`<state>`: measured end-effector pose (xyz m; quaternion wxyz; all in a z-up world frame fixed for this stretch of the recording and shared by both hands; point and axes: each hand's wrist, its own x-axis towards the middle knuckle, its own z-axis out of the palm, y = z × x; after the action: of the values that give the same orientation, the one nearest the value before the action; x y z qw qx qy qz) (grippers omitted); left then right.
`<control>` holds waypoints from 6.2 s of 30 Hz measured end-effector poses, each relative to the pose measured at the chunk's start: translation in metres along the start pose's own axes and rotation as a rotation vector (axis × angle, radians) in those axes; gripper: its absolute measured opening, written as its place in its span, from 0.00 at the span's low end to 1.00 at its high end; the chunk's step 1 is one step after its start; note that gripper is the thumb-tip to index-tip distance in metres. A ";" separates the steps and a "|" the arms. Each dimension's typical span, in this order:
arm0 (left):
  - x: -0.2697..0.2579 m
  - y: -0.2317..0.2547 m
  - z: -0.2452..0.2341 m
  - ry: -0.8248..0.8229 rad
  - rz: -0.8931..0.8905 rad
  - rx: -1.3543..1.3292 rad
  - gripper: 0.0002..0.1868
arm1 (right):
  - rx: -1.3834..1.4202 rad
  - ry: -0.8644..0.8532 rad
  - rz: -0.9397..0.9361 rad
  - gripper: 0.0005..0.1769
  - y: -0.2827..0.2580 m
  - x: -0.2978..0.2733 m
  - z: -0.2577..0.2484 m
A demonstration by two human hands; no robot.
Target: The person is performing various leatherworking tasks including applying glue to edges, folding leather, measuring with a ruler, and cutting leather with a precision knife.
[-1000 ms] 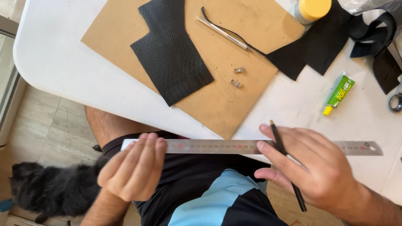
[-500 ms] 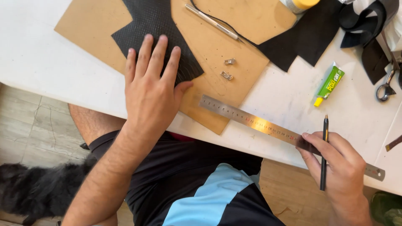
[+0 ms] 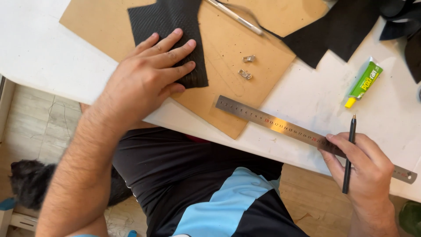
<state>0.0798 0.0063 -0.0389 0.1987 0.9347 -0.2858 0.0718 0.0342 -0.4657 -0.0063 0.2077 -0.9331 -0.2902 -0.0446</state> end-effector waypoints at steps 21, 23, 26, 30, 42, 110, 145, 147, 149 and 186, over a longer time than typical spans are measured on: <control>-0.025 0.016 0.011 0.242 -0.080 -0.107 0.06 | 0.028 -0.070 -0.074 0.14 -0.006 0.028 0.013; -0.025 0.016 0.010 0.255 -0.076 -0.119 0.05 | 0.030 -0.069 -0.085 0.14 -0.006 0.030 0.013; -0.024 0.015 0.009 0.268 -0.037 -0.155 0.05 | 0.012 -0.070 -0.081 0.14 -0.003 0.028 0.012; -0.021 0.020 0.006 0.272 -0.028 -0.148 0.05 | 0.035 -0.050 -0.038 0.16 -0.004 0.019 0.005; 0.022 0.087 0.029 0.408 -0.022 -0.088 0.05 | -0.011 0.054 0.074 0.15 0.004 -0.016 0.013; 0.032 0.104 0.048 0.414 -0.082 -0.041 0.05 | -0.109 0.246 -0.043 0.14 0.017 -0.037 0.047; 0.032 0.104 0.049 0.412 -0.073 -0.038 0.05 | -0.133 0.242 -0.048 0.15 0.020 -0.041 0.047; 0.032 0.104 0.049 0.413 -0.073 -0.038 0.05 | -0.123 0.246 -0.049 0.14 0.020 -0.041 0.047; 0.032 0.104 0.049 0.417 -0.072 -0.037 0.05 | -0.113 0.252 -0.051 0.14 0.019 -0.039 0.048; -0.026 0.035 0.018 0.370 -0.176 0.173 0.12 | -0.088 0.173 -0.188 0.11 0.004 -0.003 0.046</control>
<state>0.0389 -0.0147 -0.0501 0.1723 0.9406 -0.1544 0.2486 0.0319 -0.4510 -0.0498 0.1859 -0.9025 -0.3553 -0.1570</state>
